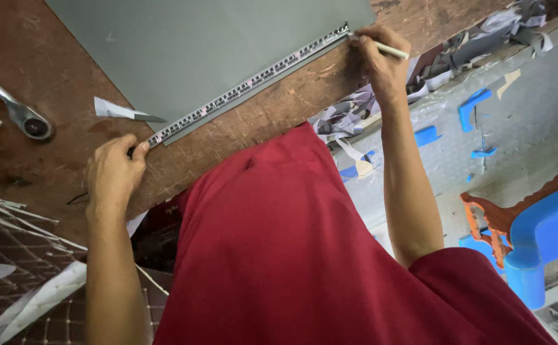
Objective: The person cuts a strip from a sheet of gray fabric with scissors, folds and sets aside the cut pieces, then measures the fabric with a tape measure and marks lines on it with a pen along a straightedge.
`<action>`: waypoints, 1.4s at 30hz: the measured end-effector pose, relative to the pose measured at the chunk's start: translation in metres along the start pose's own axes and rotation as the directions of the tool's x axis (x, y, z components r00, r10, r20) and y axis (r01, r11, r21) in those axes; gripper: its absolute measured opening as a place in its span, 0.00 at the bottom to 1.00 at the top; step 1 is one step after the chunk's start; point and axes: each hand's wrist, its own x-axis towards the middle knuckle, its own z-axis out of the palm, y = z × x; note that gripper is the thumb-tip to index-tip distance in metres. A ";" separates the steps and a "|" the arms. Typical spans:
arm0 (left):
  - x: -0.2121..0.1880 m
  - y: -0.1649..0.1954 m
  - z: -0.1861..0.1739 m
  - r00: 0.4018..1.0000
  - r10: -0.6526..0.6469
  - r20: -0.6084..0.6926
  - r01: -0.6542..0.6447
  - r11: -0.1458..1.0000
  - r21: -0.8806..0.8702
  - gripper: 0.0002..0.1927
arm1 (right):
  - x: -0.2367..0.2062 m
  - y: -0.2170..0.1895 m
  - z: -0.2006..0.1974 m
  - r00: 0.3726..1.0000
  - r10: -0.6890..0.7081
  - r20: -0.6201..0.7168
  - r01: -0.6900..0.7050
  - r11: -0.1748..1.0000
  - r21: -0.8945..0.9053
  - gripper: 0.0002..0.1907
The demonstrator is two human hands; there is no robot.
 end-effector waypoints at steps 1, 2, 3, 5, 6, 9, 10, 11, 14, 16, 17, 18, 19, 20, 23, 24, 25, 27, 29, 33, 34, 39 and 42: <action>0.000 0.000 0.000 0.999 -0.038 0.028 0.038 0.999 -0.001 0.15 | 0.000 0.000 0.000 1.000 0.018 -0.012 -0.018 1.000 -0.010 0.08; -0.001 0.001 0.000 0.996 -0.073 0.055 0.073 0.997 -0.001 0.15 | -0.001 0.000 0.000 0.999 0.034 -0.026 -0.035 0.999 -0.021 0.08; -0.001 0.001 -0.001 0.991 -0.109 0.080 0.110 0.994 -0.002 0.15 | -0.002 0.000 0.000 0.998 0.049 -0.039 -0.050 0.998 -0.031 0.08; -0.002 0.002 -0.001 0.995 -0.078 0.055 0.077 0.997 0.014 0.15 | -0.003 0.001 -0.002 1.000 0.007 -0.012 -0.007 0.998 -0.063 0.08; -0.003 0.002 -0.001 0.997 -0.064 0.045 0.063 0.998 0.022 0.16 | -0.003 0.002 -0.003 1.000 -0.011 0.003 0.012 0.997 -0.078 0.08; -0.003 0.000 -0.001 0.995 -0.081 0.057 0.080 0.997 0.006 0.15 | 0.001 0.005 -0.005 0.999 0.054 -0.004 -0.054 0.997 -0.059 0.08; -0.002 -0.001 0.000 0.997 -0.067 0.040 0.067 0.998 -0.010 0.15 | 0.003 0.006 -0.005 1.000 -0.016 0.002 0.016 0.996 -0.084 0.08; -0.002 -0.002 0.001 0.998 -0.055 0.021 0.055 0.998 -0.027 0.15 | 0.005 0.006 -0.006 0.996 -0.087 0.013 0.088 0.990 -0.108 0.08; 0.000 -0.007 0.005 0.997 0.036 -0.072 -0.036 0.999 0.000 0.15 | 0.010 0.003 -0.007 0.974 -0.212 0.076 0.224 0.948 -0.224 0.09; -0.001 -0.010 0.007 0.998 0.033 -0.050 -0.031 0.999 0.033 0.15 | 0.011 -0.001 -0.009 0.967 -0.227 0.111 0.250 0.922 -0.295 0.09; 0.000 -0.011 0.008 1.000 -0.002 -0.018 0.003 0.999 0.032 0.15 | 0.012 -0.004 -0.010 0.963 -0.242 0.118 0.268 0.905 -0.330 0.09; 0.000 -0.012 0.009 0.999 -0.032 -0.003 0.032 0.999 0.025 0.15 | 0.012 -0.007 -0.011 0.953 -0.275 0.126 0.302 0.880 -0.366 0.09; 0.000 -0.012 0.010 0.998 0.021 -0.057 -0.021 1.000 0.002 0.16 | 0.011 -0.009 -0.012 0.962 -0.249 0.108 0.272 0.895 -0.354 0.09; 0.000 -0.013 0.010 0.992 0.066 -0.111 -0.068 0.998 -0.018 0.16 | 0.010 -0.011 -0.013 0.970 -0.222 0.098 0.242 0.909 -0.339 0.08; -0.002 -0.015 0.011 0.997 0.028 -0.072 -0.031 0.998 -0.048 0.16 | 0.002 -0.013 -0.014 1.000 0.010 0.000 -0.010 0.992 -0.127 0.09; -0.002 -0.015 0.010 1.000 -0.007 -0.026 0.006 0.999 -0.048 0.16 | -0.001 -0.013 -0.016 0.992 0.121 -0.036 -0.122 0.992 -0.022 0.09; -0.003 -0.016 0.010 1.000 0.001 -0.031 -0.003 0.998 -0.063 0.16 | -0.005 -0.012 -0.018 0.989 0.137 -0.051 -0.134 0.989 0.066 0.08; -0.005 -0.015 0.009 0.996 0.036 -0.078 -0.044 0.994 -0.102 0.16 | -0.010 -0.013 -0.026 0.987 0.134 -0.090 -0.109 0.965 0.239 0.08; -0.007 -0.012 0.011 0.998 -0.011 -0.067 -0.005 0.974 -0.226 0.17 | -0.012 -0.016 -0.038 0.986 0.167 -0.009 -0.141 0.857 0.495 0.12; -0.020 0.005 0.025 0.986 -0.167 0.013 0.159 0.910 -0.382 0.16 | -0.017 -0.028 -0.061 0.981 0.067 0.180 -0.045 0.992 -0.121 0.21; -0.026 0.011 0.029 0.986 -0.162 -0.029 0.138 0.908 -0.397 0.16 | -0.015 -0.030 -0.063 0.980 0.022 0.197 0.002 0.993 -0.120 0.20; -0.047 0.056 0.059 0.974 -0.220 -0.047 0.136 0.742 -0.657 0.17 | 0.022 -0.041 -0.045 0.974 0.155 0.163 -0.144 0.987 -0.075 0.18; -0.053 0.093 0.070 0.966 -0.112 -0.233 -0.073 0.746 -0.662 0.15 | 0.060 -0.056 -0.018 0.953 0.126 0.275 -0.128 0.992 -0.010 0.13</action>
